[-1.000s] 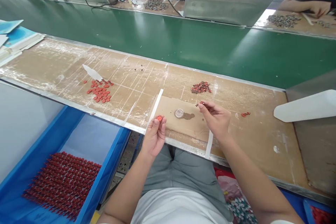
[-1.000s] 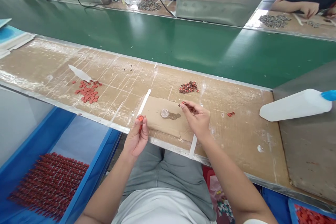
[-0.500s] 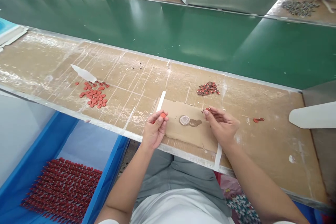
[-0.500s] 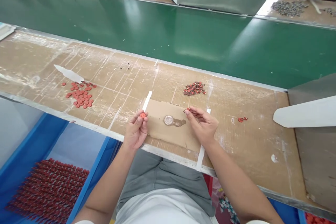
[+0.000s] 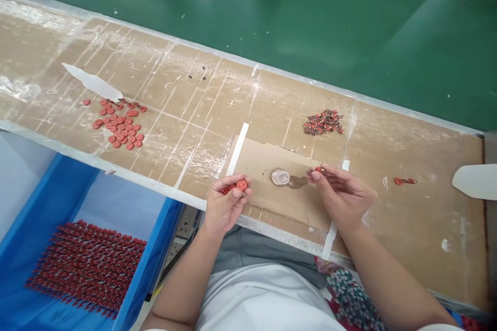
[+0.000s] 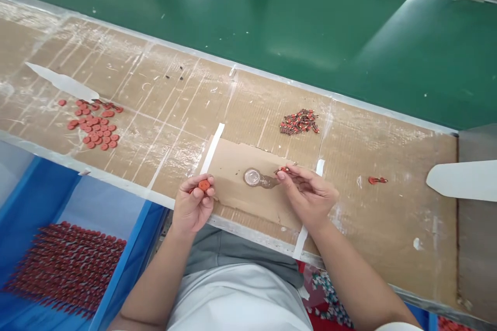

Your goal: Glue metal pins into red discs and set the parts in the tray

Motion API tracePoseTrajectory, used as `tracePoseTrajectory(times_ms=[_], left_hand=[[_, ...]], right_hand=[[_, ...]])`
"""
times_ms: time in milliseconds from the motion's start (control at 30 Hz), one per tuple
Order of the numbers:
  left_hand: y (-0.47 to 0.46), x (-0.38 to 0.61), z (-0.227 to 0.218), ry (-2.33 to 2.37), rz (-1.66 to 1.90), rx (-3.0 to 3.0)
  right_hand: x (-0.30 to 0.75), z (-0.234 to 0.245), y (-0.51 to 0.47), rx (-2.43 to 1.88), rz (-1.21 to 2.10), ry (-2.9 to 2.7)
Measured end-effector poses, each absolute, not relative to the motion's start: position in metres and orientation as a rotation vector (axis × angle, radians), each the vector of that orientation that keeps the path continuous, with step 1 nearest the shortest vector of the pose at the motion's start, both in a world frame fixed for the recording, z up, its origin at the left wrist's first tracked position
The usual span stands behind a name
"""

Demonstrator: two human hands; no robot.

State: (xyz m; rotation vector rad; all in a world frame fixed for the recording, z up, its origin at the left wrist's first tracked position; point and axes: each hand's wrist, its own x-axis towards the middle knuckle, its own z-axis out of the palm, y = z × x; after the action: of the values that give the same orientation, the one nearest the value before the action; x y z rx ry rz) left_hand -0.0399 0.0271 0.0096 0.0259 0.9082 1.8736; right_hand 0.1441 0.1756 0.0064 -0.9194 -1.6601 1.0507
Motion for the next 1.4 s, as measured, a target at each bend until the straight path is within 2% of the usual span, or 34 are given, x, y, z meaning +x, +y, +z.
tracePoseTrajectory(times_ms=[500, 800, 1400], left_hand=[[0.038, -0.037, 0.010, 0.883, 1.949, 0.104], [0.038, -0.038, 0.007, 0.892, 1.975, 0.157], [0.039, -0.037, 0.007, 0.877, 1.999, 0.102]], right_hand=[[0.121, 0.026, 0.161, -0.848, 0.894, -1.926], [0.118, 0.011, 0.165, -0.695, 0.680, -1.947], [0.116, 0.003, 0.174, -0.576, 0.689, -2.103]])
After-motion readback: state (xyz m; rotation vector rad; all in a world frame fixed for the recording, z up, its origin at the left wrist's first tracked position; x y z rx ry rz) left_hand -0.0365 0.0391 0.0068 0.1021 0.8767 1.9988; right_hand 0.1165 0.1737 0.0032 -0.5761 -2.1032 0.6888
